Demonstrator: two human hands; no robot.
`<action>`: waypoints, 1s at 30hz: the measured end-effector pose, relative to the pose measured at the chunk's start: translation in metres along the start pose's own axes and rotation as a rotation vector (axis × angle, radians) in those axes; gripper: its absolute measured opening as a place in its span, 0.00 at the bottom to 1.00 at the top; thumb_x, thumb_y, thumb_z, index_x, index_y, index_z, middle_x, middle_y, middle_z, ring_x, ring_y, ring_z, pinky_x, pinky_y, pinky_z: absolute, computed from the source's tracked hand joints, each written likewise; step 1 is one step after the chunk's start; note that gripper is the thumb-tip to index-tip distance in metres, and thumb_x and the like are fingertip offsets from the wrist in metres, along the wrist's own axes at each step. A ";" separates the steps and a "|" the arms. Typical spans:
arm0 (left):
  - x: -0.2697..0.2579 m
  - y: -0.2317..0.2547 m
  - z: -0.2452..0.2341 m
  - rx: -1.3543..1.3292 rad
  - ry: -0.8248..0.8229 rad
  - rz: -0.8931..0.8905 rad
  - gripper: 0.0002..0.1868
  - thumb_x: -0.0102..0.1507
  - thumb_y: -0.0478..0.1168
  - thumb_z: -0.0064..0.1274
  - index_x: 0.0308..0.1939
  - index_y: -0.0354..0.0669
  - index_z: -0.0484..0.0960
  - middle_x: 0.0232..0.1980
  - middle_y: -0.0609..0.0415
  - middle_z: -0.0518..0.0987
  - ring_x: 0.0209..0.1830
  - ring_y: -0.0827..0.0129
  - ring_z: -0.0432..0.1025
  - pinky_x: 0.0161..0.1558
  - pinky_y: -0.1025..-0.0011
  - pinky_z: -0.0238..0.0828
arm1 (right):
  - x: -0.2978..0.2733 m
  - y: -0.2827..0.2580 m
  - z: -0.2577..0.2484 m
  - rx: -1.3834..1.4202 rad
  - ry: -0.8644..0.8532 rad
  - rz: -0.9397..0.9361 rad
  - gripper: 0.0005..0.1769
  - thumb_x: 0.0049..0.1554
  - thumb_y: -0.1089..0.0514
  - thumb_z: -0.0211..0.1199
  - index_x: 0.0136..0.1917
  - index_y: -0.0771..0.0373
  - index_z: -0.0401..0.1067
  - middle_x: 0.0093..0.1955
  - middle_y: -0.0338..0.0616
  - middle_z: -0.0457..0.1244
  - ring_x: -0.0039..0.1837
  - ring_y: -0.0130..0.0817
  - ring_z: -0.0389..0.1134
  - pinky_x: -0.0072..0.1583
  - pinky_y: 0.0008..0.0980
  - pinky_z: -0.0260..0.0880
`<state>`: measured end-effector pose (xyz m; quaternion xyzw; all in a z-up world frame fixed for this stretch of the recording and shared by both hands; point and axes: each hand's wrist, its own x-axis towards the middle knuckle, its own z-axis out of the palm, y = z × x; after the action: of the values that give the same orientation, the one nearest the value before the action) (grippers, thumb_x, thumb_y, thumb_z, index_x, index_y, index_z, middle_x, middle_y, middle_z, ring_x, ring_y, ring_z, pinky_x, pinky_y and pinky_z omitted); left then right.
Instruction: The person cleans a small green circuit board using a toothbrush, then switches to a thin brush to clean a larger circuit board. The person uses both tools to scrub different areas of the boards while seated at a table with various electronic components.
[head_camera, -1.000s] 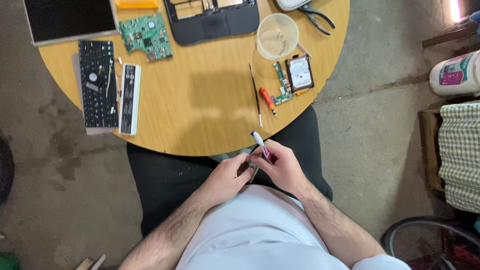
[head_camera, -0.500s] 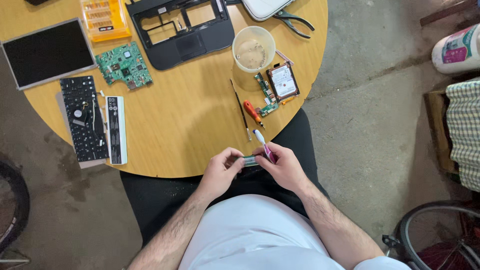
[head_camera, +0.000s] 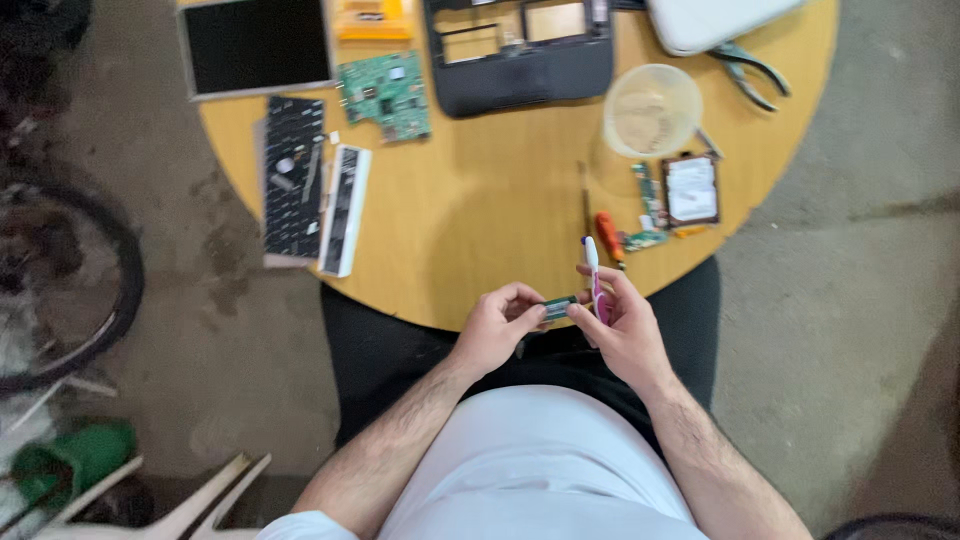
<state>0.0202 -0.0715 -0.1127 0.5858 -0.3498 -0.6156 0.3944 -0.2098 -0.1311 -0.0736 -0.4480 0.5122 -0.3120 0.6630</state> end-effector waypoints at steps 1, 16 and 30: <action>-0.003 0.004 -0.008 -0.004 0.023 0.000 0.08 0.75 0.38 0.70 0.58 0.42 0.95 0.43 0.54 0.93 0.45 0.72 0.87 0.52 0.69 0.87 | 0.007 0.002 0.005 -0.003 -0.023 0.002 0.36 0.65 0.71 0.77 0.84 0.62 0.75 0.50 0.46 0.73 0.32 0.23 0.68 0.36 0.25 0.73; -0.034 0.000 -0.108 0.734 0.456 0.384 0.25 0.64 0.45 0.83 0.62 0.41 0.93 0.51 0.51 0.88 0.54 0.53 0.88 0.56 0.56 0.89 | 0.090 0.023 0.145 -0.411 -0.137 -0.015 0.14 0.64 0.53 0.86 0.59 0.53 0.85 0.45 0.39 0.79 0.41 0.24 0.66 0.46 0.27 0.64; -0.003 -0.014 -0.252 0.909 0.978 0.427 0.23 0.58 0.39 0.78 0.55 0.48 0.89 0.49 0.53 0.84 0.51 0.48 0.84 0.53 0.49 0.84 | 0.118 0.046 0.153 -0.250 -0.113 0.185 0.18 0.82 0.46 0.64 0.52 0.57 0.79 0.31 0.47 0.71 0.27 0.29 0.65 0.33 0.26 0.60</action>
<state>0.2700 -0.0548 -0.1411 0.8209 -0.4624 0.0165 0.3347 -0.0323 -0.1733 -0.1514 -0.4948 0.5478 -0.1577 0.6559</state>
